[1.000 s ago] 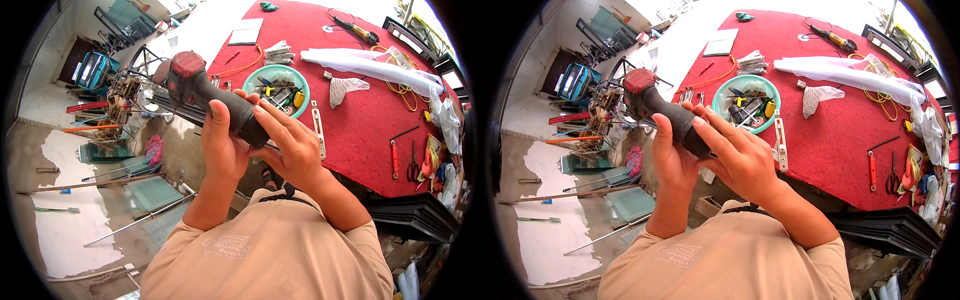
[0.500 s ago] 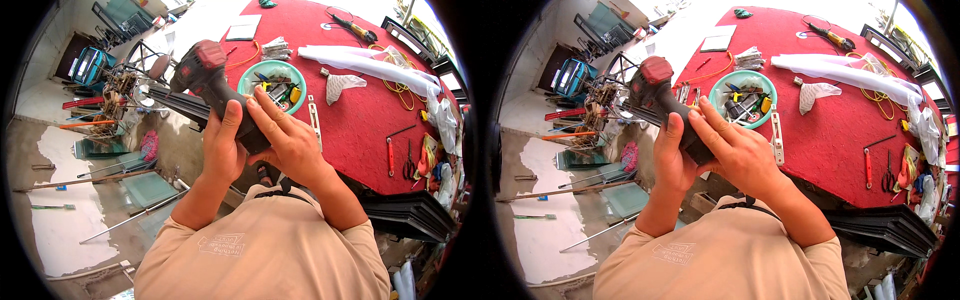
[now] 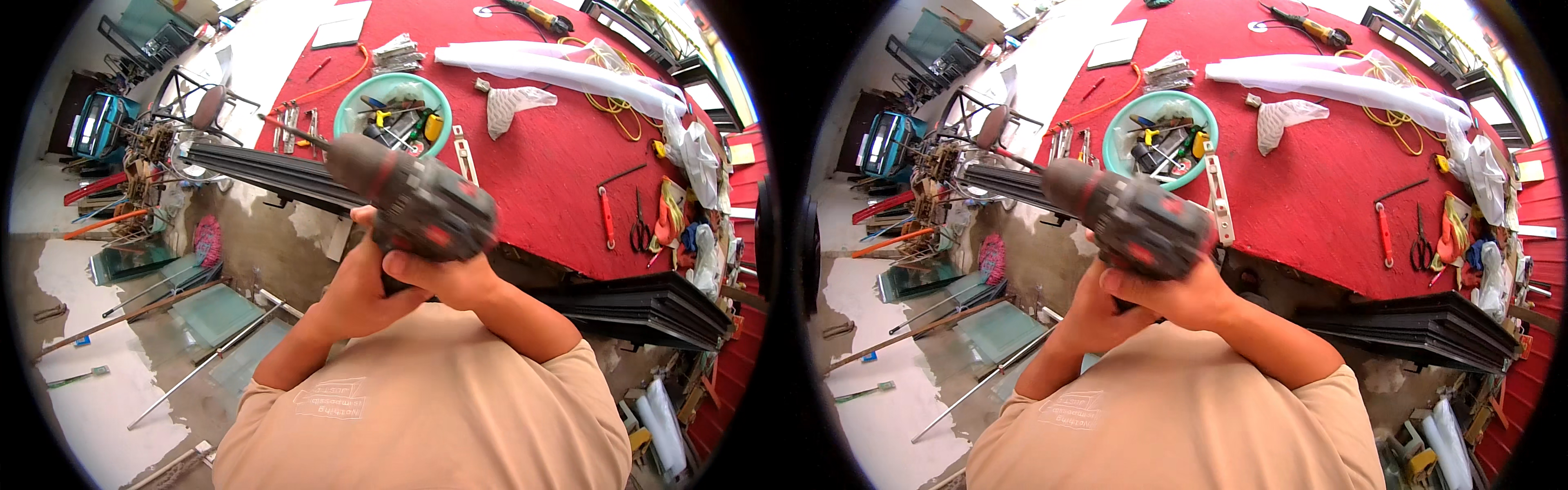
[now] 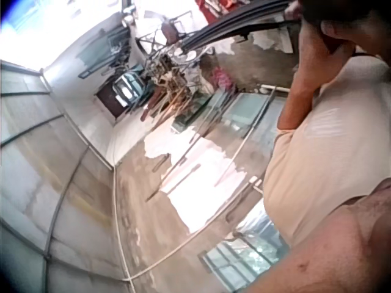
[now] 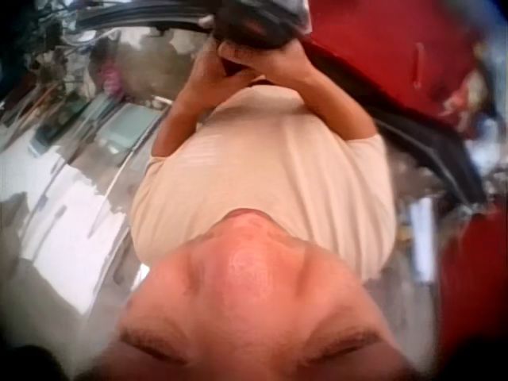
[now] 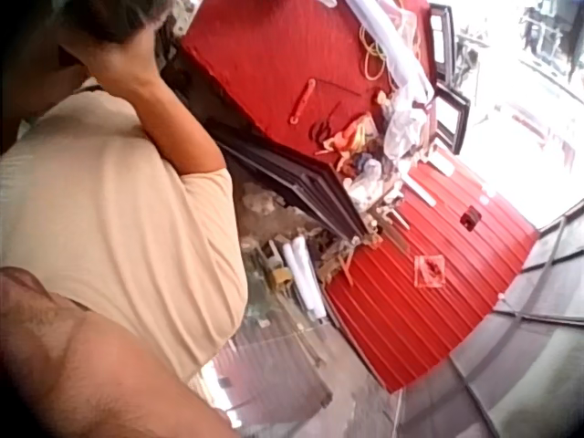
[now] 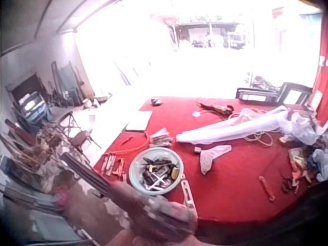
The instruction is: The person assembles a window frame by first handling and checking a metal hinge mechanism, then inserting it into a black metal frame rail. They pick up a cordless drill, check the battery, and then use it to secure screws into the frame while holding a small bag of fasteners.
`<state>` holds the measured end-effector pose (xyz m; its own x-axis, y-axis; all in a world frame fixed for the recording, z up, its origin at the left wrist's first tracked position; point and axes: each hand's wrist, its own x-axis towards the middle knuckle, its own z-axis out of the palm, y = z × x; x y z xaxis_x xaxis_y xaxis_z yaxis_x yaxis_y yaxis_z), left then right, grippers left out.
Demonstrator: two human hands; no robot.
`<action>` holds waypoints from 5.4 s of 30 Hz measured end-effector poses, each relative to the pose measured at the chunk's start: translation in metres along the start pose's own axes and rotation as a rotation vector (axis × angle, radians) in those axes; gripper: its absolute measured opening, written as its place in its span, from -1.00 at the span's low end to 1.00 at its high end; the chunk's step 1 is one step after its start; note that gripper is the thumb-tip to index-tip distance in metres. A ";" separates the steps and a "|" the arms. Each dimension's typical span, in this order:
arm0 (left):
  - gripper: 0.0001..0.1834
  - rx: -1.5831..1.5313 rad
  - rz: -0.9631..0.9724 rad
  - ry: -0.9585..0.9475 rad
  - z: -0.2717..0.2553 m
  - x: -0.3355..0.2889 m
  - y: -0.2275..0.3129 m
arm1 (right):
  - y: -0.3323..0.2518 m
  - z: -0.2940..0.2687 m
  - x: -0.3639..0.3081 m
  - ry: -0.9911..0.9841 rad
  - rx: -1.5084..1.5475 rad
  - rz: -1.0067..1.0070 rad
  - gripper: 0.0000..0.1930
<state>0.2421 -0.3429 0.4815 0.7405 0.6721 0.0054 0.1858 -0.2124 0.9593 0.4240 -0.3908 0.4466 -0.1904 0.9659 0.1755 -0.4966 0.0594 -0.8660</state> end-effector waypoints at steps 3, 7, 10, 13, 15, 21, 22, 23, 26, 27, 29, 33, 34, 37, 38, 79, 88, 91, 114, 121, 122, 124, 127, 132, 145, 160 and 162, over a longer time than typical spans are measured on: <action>-0.21 0.221 0.134 -0.125 -0.005 0.000 0.003 | -0.005 -0.026 -0.016 -0.079 -0.329 -0.153 -0.22; -0.55 0.265 0.177 -0.110 -0.034 0.020 0.015 | -0.035 -0.050 -0.054 0.034 -0.316 -0.233 -0.46; -0.53 0.478 0.126 0.069 -0.052 0.030 -0.017 | -0.043 -0.068 -0.076 0.204 -0.189 -0.226 -0.56; -0.43 0.597 0.156 0.127 -0.058 0.041 -0.034 | -0.051 -0.074 -0.097 0.450 0.040 -0.088 -0.61; -0.36 0.692 0.239 0.118 -0.055 0.049 -0.037 | -0.051 -0.079 -0.104 0.573 0.122 -0.101 -0.72; -0.31 0.627 0.230 0.010 -0.054 0.060 -0.044 | -0.057 -0.095 -0.131 0.674 -0.057 0.074 -0.72; -0.34 0.633 0.242 0.025 -0.056 0.058 -0.047 | -0.060 -0.095 -0.133 0.679 -0.072 0.111 -0.73; -0.37 0.637 0.259 0.035 -0.056 0.057 -0.051 | -0.060 -0.095 -0.136 0.672 -0.094 0.120 -0.73; -0.46 0.695 0.285 0.135 -0.059 0.049 -0.060 | -0.059 -0.097 -0.141 0.643 -0.145 0.145 -0.73; -0.46 0.735 0.288 0.163 -0.061 0.046 -0.062 | -0.059 -0.098 -0.141 0.631 -0.152 0.150 -0.73; -0.49 0.741 0.293 0.208 -0.065 0.042 -0.065 | -0.056 -0.099 -0.141 0.618 -0.154 0.153 -0.73; -0.59 0.724 0.278 0.232 -0.068 0.037 -0.068 | -0.046 -0.104 -0.141 0.597 -0.121 0.125 -0.71; -0.62 0.710 0.273 0.218 -0.068 0.037 -0.067 | -0.043 -0.106 -0.141 0.589 -0.111 0.113 -0.70; -0.65 0.676 0.216 0.164 -0.068 0.038 -0.065 | -0.040 -0.107 -0.140 0.624 -0.088 0.088 -0.62; -0.65 0.669 0.190 0.144 -0.069 0.039 -0.064 | -0.040 -0.108 -0.140 0.625 -0.040 0.099 -0.59; -0.66 0.860 0.250 0.057 -0.075 0.045 -0.058 | 0.002 -0.132 -0.177 0.722 0.080 0.085 -0.56; -0.66 0.853 0.242 0.057 -0.074 0.045 -0.061 | 0.002 -0.133 -0.178 0.731 0.094 0.096 -0.57; -0.66 0.847 0.234 0.047 -0.074 0.045 -0.060 | 0.004 -0.133 -0.179 0.729 0.094 0.098 -0.57; -0.66 0.849 0.236 0.085 -0.075 0.044 -0.063 | 0.015 -0.156 -0.164 0.723 0.096 0.121 -0.61; -0.65 0.815 0.303 0.120 -0.079 0.043 -0.069 | 0.068 -0.216 -0.147 0.825 0.122 0.203 -0.71; -0.64 0.805 0.310 0.116 -0.079 0.045 -0.070 | 0.077 -0.224 -0.145 0.854 0.144 0.217 -0.72; -0.64 0.800 0.316 0.117 -0.079 0.045 -0.071 | 0.096 -0.237 -0.143 0.910 0.221 0.226 -0.72; -0.63 0.776 0.323 0.143 -0.079 0.041 -0.078 | 0.112 -0.245 -0.142 0.951 0.342 0.256 -0.77; -0.61 0.788 0.322 0.146 -0.076 0.041 -0.075 | 0.132 -0.251 -0.141 0.971 0.422 0.256 -0.80; -0.59 0.733 0.282 0.143 -0.078 0.045 -0.068 | 0.148 -0.338 -0.173 1.007 0.554 0.294 -0.73; -0.59 0.737 0.280 0.165 -0.076 0.043 -0.069 | 0.045 -0.344 -0.141 1.066 -1.603 0.655 -0.50; -0.59 0.741 0.284 0.158 -0.077 0.044 -0.072 | 0.052 -0.364 -0.119 0.970 -1.637 0.259 -0.46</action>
<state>0.2115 -0.2440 0.4341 0.7341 0.6024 0.3134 0.4254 -0.7677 0.4793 0.7291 -0.4106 0.2101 0.6360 0.7433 0.2072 0.7351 -0.5021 -0.4556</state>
